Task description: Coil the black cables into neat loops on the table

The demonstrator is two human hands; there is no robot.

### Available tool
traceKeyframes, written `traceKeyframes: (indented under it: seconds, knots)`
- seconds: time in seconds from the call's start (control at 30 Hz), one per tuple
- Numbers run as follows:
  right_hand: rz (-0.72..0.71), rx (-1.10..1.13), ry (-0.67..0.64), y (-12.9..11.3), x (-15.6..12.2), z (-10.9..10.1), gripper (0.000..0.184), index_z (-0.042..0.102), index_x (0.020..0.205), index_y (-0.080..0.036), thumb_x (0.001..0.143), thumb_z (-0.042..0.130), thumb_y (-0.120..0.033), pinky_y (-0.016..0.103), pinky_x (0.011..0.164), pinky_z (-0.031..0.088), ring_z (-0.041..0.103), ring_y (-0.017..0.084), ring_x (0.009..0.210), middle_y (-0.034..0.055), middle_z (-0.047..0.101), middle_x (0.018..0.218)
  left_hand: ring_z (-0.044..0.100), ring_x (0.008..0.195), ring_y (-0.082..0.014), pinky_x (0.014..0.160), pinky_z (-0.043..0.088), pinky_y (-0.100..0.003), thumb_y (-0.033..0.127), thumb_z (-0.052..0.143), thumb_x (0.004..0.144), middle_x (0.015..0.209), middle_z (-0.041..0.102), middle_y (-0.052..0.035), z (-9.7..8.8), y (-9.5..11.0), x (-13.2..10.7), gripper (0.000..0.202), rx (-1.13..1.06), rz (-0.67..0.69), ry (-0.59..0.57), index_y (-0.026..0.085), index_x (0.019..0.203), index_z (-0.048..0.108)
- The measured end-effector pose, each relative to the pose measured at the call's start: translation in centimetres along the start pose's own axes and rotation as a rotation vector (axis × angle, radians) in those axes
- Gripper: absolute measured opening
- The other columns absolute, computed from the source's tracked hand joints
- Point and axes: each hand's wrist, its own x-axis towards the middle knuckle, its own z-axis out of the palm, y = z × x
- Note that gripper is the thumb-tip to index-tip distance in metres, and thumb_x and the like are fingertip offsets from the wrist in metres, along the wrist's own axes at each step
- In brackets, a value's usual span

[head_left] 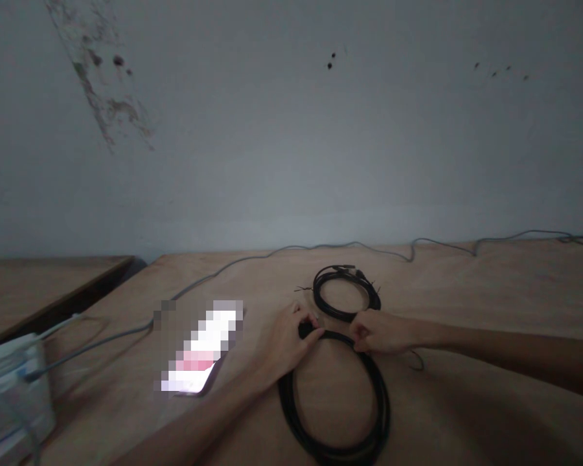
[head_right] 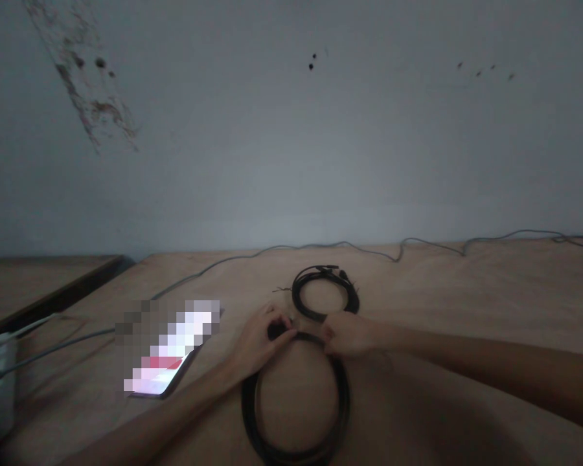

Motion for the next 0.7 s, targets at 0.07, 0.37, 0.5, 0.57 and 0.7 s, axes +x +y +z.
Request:
traceKeyframes:
  seconds: [0.07, 0.37, 0.5, 0.57, 0.7]
  knots:
    - [-0.051, -0.039, -0.005, -0.1, 0.1, -0.2, 0.013, 0.063, 0.064, -0.015, 0.075, 0.059, -0.011, 0.023, 0.055, 0.031, 0.052, 0.014, 0.06, -0.002, 0.053, 0.061, 0.062, 0.092, -0.0225, 0.082, 0.046, -0.035, 0.031, 0.073, 0.088, 0.096, 0.068, -0.0025, -0.1, 0.1, 0.0, 0.01, -0.008, 0.005, 0.001, 0.023, 0.084, 0.069]
    - [-0.217, -0.064, -0.13, 0.8, 0.2, -0.9, 0.01, 0.069, 0.074, -0.014, 0.081, 0.063, -0.016, 0.021, 0.056, 0.032, 0.053, 0.012, 0.061, -0.0035, 0.057, 0.065, 0.062, 0.091, -0.0226, 0.08, 0.046, -0.034, 0.031, 0.076, 0.086, 0.094, 0.068, -0.0019, -0.4, 0.3, 0.0, 0.01, -0.023, -0.004, -0.028, 0.023, 0.084, 0.069]
    - [-0.276, -0.077, -0.158, 1.0, 0.0, -1.2, 0.01, 0.07, 0.077, -0.014, 0.084, 0.064, -0.019, 0.021, 0.057, 0.034, 0.054, 0.012, 0.063, -0.0029, 0.06, 0.068, 0.062, 0.092, -0.0223, 0.081, 0.045, -0.034, 0.032, 0.076, 0.087, 0.096, 0.068, -0.0015, -0.3, 0.1, 0.0, 0.011, -0.027, 0.005, -0.028, 0.023, 0.085, 0.069]
    - [-0.263, -0.101, -0.148, 1.1, -0.1, -1.2, 0.012, 0.07, 0.079, -0.015, 0.085, 0.064, -0.023, 0.021, 0.055, 0.033, 0.054, 0.012, 0.062, -0.0026, 0.061, 0.068, 0.062, 0.092, -0.0221, 0.081, 0.045, -0.034, 0.033, 0.075, 0.088, 0.096, 0.068, -0.0014, -0.3, 0.0, 0.0, 0.011, -0.03, 0.011, -0.031, 0.024, 0.086, 0.069]
    - [-0.142, -0.111, -0.09, 1.5, -0.2, -0.7, 0.031, 0.07, 0.074, -0.015, 0.09, 0.062, -0.04, 0.023, 0.051, 0.031, 0.053, 0.012, 0.056, -0.0014, 0.06, 0.063, 0.062, 0.093, -0.0219, 0.082, 0.045, -0.034, 0.03, 0.075, 0.088, 0.096, 0.068, -0.0016, -0.3, 0.2, 0.0, 0.009, -0.038, 0.01, -0.039, 0.023, 0.086, 0.069]
